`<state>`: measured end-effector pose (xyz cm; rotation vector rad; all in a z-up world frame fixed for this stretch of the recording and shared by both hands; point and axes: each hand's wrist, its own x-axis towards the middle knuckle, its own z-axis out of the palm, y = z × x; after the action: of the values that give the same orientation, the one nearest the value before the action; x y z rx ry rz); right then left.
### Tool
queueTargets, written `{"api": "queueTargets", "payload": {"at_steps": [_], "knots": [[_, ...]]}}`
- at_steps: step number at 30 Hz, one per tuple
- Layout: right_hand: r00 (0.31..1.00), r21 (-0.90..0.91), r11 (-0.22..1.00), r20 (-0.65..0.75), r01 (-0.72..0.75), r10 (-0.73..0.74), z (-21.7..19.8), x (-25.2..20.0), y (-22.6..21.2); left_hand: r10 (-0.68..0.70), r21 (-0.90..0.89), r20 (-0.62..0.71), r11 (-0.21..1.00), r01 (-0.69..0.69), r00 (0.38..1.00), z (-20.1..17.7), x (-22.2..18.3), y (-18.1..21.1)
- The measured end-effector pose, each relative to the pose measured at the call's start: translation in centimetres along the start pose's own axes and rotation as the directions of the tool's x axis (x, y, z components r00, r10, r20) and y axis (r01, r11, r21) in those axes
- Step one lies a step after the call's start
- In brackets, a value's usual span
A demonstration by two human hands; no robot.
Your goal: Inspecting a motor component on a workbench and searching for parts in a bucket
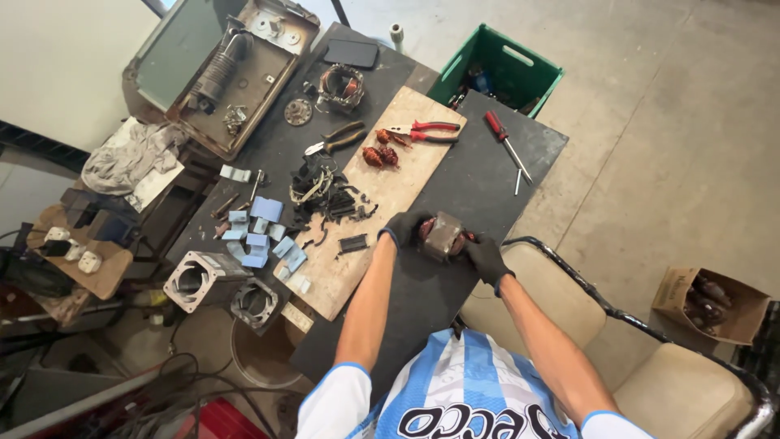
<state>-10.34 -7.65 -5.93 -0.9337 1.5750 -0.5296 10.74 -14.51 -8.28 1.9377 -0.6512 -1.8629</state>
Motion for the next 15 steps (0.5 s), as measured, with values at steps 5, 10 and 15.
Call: {"api": "queueTargets", "payload": {"at_steps": [5,10,15], "knots": [[0.999,0.063,0.998,0.025,-0.027,0.025,-0.8,-1.0,0.1,0.132,0.108,-0.151,0.987,-0.117,0.980,0.8,-1.9,0.3],[0.996,-0.001,1.000,0.092,0.020,-0.020,-1.4,-0.7,0.0,0.245,0.259,-0.131,0.944,-0.205,0.961,-1.5,-5.9,-0.4],[0.993,0.027,0.997,0.093,0.067,-0.070,-2.7,-4.1,-0.8,0.333,0.239,-0.169,0.927,-0.289,0.928,-2.1,-0.2,-5.7]]}}
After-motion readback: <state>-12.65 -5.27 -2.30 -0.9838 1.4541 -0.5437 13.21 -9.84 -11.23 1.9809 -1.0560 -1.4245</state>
